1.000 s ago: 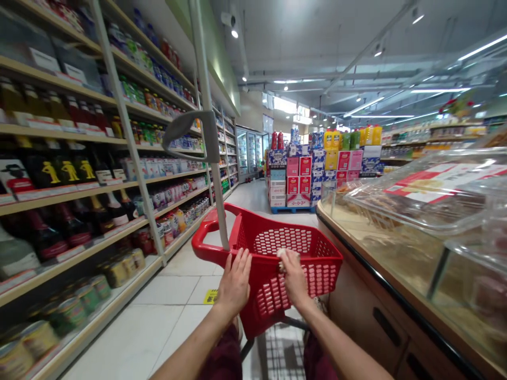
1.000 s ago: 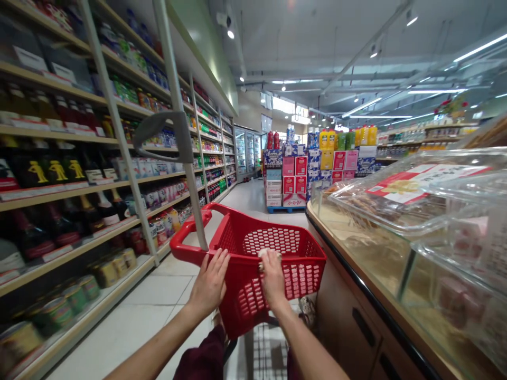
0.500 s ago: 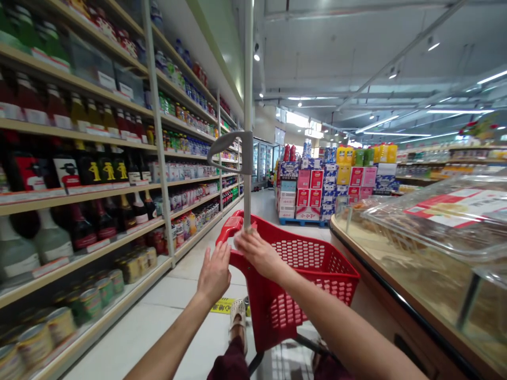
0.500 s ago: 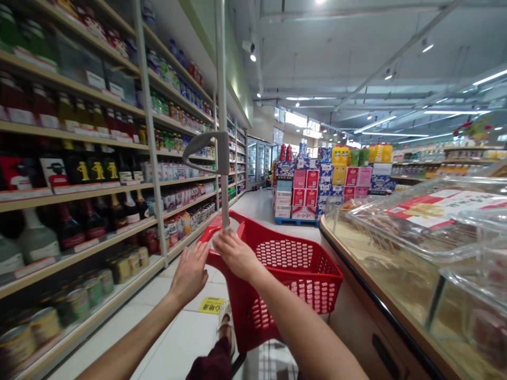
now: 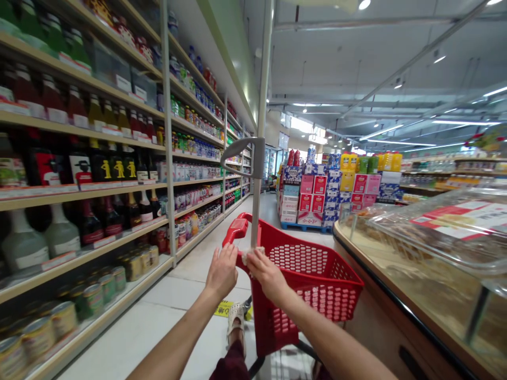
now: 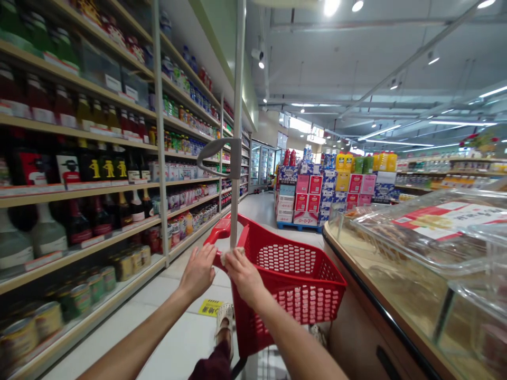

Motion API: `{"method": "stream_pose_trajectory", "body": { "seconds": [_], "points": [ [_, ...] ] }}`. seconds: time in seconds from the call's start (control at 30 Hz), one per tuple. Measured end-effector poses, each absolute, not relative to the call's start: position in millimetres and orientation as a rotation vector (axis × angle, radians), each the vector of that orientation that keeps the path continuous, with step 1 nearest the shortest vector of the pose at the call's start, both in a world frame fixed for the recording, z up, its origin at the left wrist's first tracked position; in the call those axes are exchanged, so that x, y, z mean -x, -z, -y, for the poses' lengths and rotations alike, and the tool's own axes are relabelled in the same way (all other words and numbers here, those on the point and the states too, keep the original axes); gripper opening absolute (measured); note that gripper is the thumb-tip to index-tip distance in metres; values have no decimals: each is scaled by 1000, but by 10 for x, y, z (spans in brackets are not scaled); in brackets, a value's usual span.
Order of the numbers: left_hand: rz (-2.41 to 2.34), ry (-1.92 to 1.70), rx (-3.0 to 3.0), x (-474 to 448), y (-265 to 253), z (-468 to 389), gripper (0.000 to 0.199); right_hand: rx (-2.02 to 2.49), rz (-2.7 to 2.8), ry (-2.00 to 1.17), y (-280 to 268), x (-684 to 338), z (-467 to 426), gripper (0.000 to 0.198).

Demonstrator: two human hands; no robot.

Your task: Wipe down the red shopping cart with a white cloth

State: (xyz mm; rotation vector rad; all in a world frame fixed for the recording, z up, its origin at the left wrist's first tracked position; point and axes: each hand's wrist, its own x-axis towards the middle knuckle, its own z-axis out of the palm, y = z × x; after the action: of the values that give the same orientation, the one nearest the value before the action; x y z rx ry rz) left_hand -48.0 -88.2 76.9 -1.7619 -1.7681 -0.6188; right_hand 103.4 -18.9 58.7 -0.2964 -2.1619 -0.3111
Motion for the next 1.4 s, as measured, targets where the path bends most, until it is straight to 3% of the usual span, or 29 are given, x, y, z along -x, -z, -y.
{"method": "stream_pose_trajectory", "body": {
  "seconds": [0.07, 0.17, 0.4, 0.6, 0.83, 1.1, 1.27, 1.4],
  "points": [
    [1752, 653, 1726, 449, -797, 895, 40, 468, 2002, 216, -162, -1048, 295, 42],
    [1732, 647, 1718, 416, -867, 923, 28, 600, 1847, 113, 62, -1021, 382, 46],
    [1754, 580, 1713, 252, -1001, 1005, 15, 535, 1860, 18, 4, -1210, 272, 47],
    [1677, 743, 1796, -104, -986, 1130, 9, 543, 1814, -50, -260, -1508, 465, 39],
    [1676, 1178, 2076, -207, -1075, 993, 23, 668, 1850, -218, -657, -1693, 623, 40],
    [1878, 785, 1956, -292, -932, 643, 42, 775, 1724, -245, -697, -2068, 541, 40],
    [1644, 809, 2046, -606, -896, 792, 34, 723, 1820, -26, -823, -2167, 736, 43],
    [1605, 806, 2114, -525, -1012, 769, 35, 985, 1728, 87, -842, -2513, 670, 36]
  ]
}}
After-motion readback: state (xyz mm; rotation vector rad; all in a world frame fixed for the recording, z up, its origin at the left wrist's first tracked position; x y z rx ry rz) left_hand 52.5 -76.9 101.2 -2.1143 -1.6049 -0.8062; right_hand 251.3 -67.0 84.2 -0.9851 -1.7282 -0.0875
